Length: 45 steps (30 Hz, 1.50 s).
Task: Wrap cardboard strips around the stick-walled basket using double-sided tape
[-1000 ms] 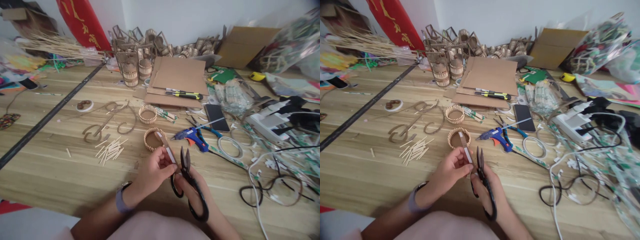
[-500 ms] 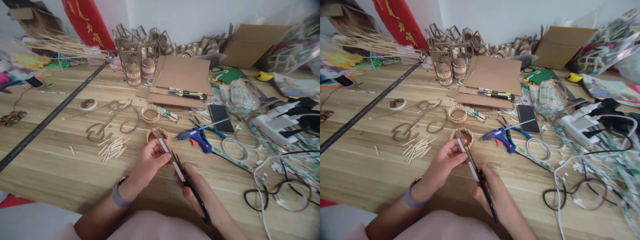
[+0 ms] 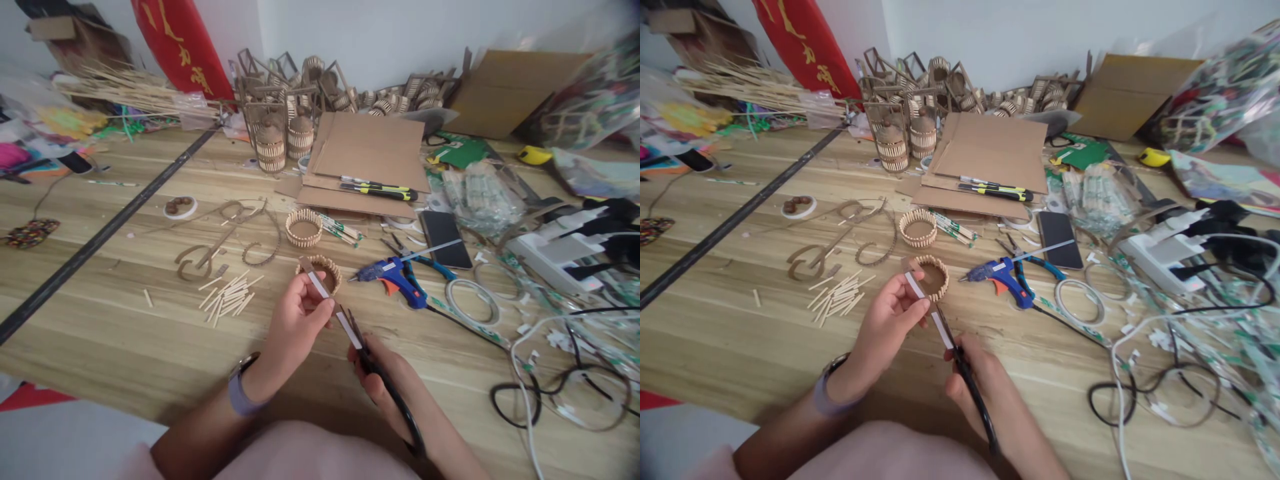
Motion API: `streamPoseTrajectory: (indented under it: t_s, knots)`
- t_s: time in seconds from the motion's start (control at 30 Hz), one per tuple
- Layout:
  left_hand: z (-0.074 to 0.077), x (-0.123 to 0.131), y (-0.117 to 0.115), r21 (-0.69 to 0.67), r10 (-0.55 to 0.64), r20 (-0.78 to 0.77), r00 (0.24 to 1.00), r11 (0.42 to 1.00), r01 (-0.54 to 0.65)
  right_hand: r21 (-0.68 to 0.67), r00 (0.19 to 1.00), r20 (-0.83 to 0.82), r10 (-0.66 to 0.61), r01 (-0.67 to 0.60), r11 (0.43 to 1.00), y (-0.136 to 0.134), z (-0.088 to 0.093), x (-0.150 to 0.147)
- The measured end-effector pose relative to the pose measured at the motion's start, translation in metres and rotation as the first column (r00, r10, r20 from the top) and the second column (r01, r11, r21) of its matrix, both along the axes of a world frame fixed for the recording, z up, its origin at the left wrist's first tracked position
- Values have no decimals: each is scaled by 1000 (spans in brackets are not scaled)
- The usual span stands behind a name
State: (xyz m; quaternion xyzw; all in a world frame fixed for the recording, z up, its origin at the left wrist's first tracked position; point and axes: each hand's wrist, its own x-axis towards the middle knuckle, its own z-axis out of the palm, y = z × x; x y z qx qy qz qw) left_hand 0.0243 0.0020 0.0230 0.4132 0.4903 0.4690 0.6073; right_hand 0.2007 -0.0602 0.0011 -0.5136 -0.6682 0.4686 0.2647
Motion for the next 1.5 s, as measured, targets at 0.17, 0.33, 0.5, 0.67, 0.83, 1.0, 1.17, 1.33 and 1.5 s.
streamPoseTrajectory:
  t_s: [0.17, 0.33, 0.5, 0.67, 0.83, 1.0, 1.17, 1.33, 1.5]
  knots:
    - [-2, 0, 0, 34, 1, -53, 999, 999, 0, -17, 1000, 0, -4, 4, 1000, -1, -1, 0]
    - [1, 2, -2, 20, -3, -24, 1000, 1000, 3, -29, 1000, 13, -10, 11, 1000, -1, 3, -3]
    - [1, 2, -2, -3, -3, 9, 1000, 1000, 3, -48, 999, 10, -31, 31, 998, -1, 6, -6]
    - [4, 2, 0, -18, -4, 53, 999, 1000, 5, -33, 998, 14, -57, 57, 998, -1, 4, -6]
    - [6, 2, 1, -30, 2, 71, 997, 1000, 0, -75, 999, 21, -27, 28, 997, -3, -4, -1]
    - [3, 2, 2, -39, -5, 92, 996, 999, 9, -109, 997, 14, -78, 79, 991, -6, -8, -2]
    - [5, 3, 3, -69, 22, 114, 993, 997, -14, -62, 993, 22, -118, 119, 991, -7, -9, -6]
    - [8, 3, 3, -94, 22, 113, 993, 995, -12, -33, 994, 55, -90, 92, 995, -6, -10, -2]
    - [7, 4, 1, -123, -27, 116, 993, 992, 42, 17, 995, 51, -89, 88, 996, -5, -11, -1]
